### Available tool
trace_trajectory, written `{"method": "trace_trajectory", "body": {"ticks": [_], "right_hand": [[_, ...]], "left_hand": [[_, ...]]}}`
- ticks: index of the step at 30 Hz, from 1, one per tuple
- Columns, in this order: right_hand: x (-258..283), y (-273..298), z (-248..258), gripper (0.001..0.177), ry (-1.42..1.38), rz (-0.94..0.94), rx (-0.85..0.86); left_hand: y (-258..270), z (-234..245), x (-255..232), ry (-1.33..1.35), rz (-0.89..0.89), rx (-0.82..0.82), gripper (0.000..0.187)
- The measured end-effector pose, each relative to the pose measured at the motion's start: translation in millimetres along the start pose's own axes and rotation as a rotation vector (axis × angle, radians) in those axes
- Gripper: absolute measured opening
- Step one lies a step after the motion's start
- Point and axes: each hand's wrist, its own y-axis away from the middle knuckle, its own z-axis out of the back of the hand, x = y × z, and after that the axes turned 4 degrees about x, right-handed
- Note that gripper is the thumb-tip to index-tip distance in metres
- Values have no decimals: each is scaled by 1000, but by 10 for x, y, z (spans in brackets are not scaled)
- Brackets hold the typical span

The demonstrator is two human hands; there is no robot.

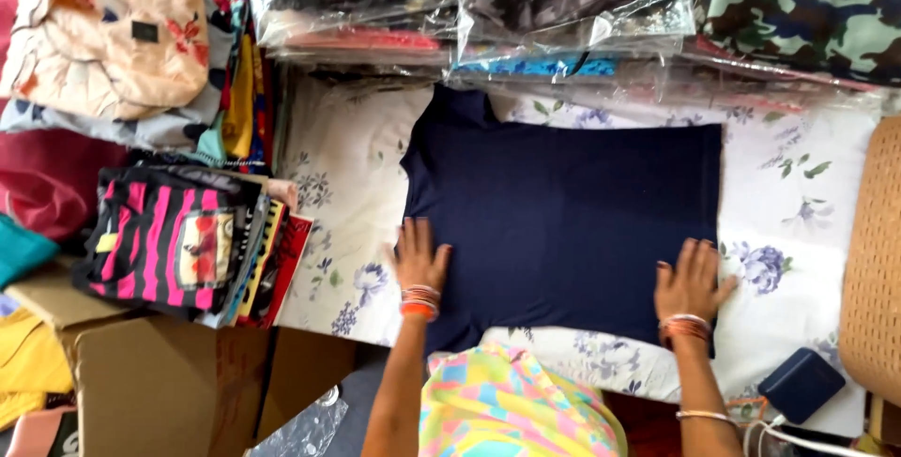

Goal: Fold various articles of clothing like t-shirts and pants on a workspace table.

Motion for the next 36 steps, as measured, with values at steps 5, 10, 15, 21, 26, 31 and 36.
{"method": "trace_trajectory", "body": {"ticks": [5,10,15,21,26,31,36], "right_hand": [[-418,180,-128,68,-142,-134,-26],[-365,269,-86,76,-136,-233,-11],[-437,706,-63,72,-156,-477,-13],[-667,760,-131,59,-392,-569,41],[-858,708,-83,48,-630,-654,127],[-780,770,75,39,-999,-787,153],[-733,790,199,38,-967,-749,116]], "left_hand": [[38,107,452,-91,116,13,66],[172,-292,292,64,213,-77,74],[776,-13,131,271,334,-9,90],[912,-621,673,532,422,64,71],[892,-310,719,764,512,167,54],[868,-545,849,706,383,-5,48],[844,-294,862,705,433,82,51]]}}
